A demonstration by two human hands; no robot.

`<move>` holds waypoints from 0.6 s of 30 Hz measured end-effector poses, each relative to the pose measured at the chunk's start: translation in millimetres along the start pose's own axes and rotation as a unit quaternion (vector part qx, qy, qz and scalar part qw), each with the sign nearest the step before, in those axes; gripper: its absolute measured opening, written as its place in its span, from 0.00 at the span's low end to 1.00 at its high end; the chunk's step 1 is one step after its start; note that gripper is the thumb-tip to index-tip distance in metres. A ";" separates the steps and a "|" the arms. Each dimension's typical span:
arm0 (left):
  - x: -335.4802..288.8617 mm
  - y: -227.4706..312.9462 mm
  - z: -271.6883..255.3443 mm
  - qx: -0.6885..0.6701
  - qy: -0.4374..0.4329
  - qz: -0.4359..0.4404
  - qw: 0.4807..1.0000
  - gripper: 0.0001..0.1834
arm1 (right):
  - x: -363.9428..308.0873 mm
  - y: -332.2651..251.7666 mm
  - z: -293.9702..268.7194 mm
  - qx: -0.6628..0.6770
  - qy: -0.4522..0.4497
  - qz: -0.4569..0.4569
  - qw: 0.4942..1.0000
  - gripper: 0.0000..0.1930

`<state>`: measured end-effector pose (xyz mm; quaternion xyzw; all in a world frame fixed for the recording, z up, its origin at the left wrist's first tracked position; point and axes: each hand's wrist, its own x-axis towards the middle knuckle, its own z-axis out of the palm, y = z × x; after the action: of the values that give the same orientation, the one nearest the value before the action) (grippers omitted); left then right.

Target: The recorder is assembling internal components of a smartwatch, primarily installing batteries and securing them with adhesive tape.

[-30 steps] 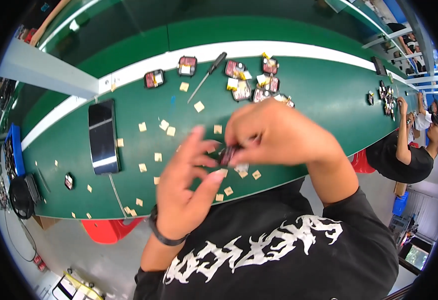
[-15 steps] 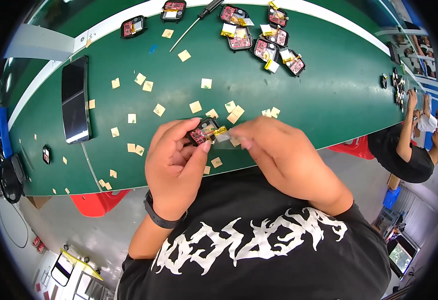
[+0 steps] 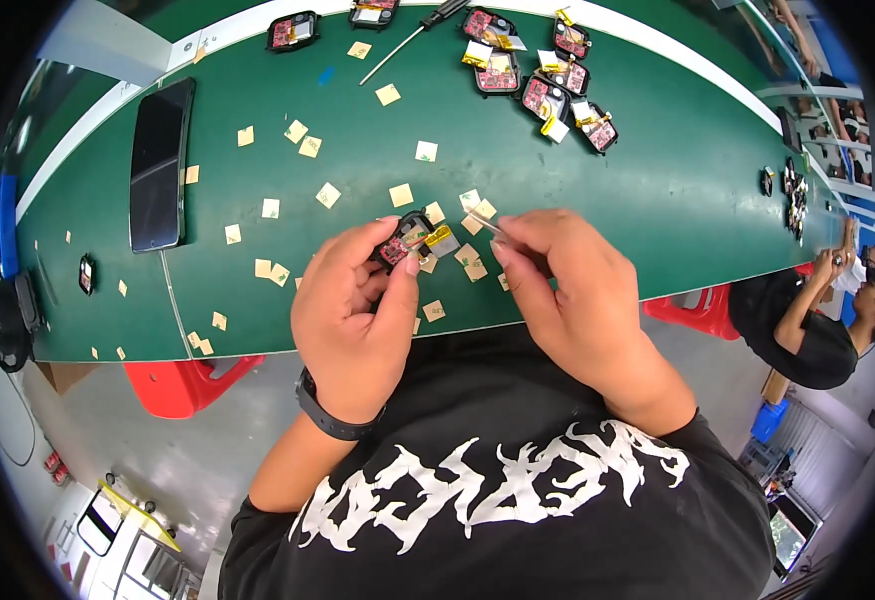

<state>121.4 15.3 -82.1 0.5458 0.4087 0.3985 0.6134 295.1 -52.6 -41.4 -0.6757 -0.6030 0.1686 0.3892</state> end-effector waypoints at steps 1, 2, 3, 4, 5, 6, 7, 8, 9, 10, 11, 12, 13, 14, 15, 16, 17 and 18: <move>-0.1 0.3 0.3 -0.004 -0.001 0.003 1.000 0.17 | 0.5 2.9 1.6 -0.001 -0.002 -0.003 1.000 0.12; 0.2 -0.4 0.0 -0.005 0.001 0.004 1.000 0.17 | 1.3 5.4 3.4 -0.009 -0.007 -0.039 0.999 0.10; 0.5 -1.4 -0.3 -0.002 -0.001 0.010 1.000 0.17 | 1.9 6.4 4.6 -0.017 -0.012 -0.076 0.997 0.09; 0.5 -2.0 -0.5 0.002 -0.003 0.016 1.000 0.17 | 1.8 5.3 5.7 -0.018 -0.013 -0.078 0.997 0.09; 0.4 -2.1 -0.5 0.000 -0.002 0.018 1.000 0.17 | 1.3 3.3 7.0 -0.032 -0.030 -0.060 0.997 0.07; 0.3 -2.2 -0.6 -0.001 -0.002 0.020 1.000 0.17 | 1.1 1.5 8.5 -0.045 -0.048 -0.042 0.997 0.06; 0.3 -2.2 -0.7 -0.001 -0.002 0.022 1.000 0.16 | 1.1 0.5 10.7 -0.047 -0.048 -0.044 0.997 0.06; 0.1 -2.1 -0.9 -0.003 -0.001 0.023 1.000 0.16 | 1.2 0.3 12.9 -0.048 -0.058 -0.017 0.997 0.06; -0.4 -1.7 -1.7 -0.004 -0.003 0.021 1.000 0.16 | 1.2 0.0 14.7 -0.050 -0.067 0.009 0.996 0.06; -0.6 -1.7 -1.9 -0.004 -0.005 0.019 1.000 0.16 | 0.9 -0.7 16.1 -0.052 -0.068 0.007 0.996 0.06; -0.6 -2.4 -2.0 -0.006 -0.002 0.020 1.000 0.16 | 0.2 -2.0 17.8 -0.051 -0.064 0.020 0.996 0.06; -0.5 -3.8 -2.1 -0.013 0.001 0.022 1.000 0.16 | -0.4 -3.3 18.9 -0.051 -0.059 0.034 0.996 0.06; -0.5 -4.8 -2.2 -0.021 0.003 0.025 0.999 0.16 | -0.6 -4.9 19.1 -0.051 -0.061 0.032 0.996 0.06; -0.8 -4.9 -2.5 -0.021 0.005 0.025 0.999 0.16 | -0.3 -7.2 19.1 -0.046 -0.056 0.039 0.997 0.06; -1.2 -5.1 -2.7 0.002 0.007 0.038 0.999 0.16 | -0.2 -9.2 18.9 -0.040 -0.051 0.046 0.997 0.06; -1.5 -5.2 -2.8 0.026 0.009 0.052 0.998 0.15 | -0.5 -10.9 18.3 -0.040 -0.052 0.046 0.997 0.06; -1.6 -5.0 -2.4 0.026 0.010 0.051 0.998 0.15 | -0.7 -12.2 17.0 -0.040 -0.046 0.049 0.997 0.06; -1.7 -4.6 -2.0 0.031 0.014 0.058 0.998 0.15 | -0.7 -12.6 16.6 -0.039 -0.039 0.052 0.997 0.07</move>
<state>119.2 14.0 -86.7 0.5817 0.3969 0.4282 0.5663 274.7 -48.3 -42.9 -0.7137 -0.5878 0.1914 0.3294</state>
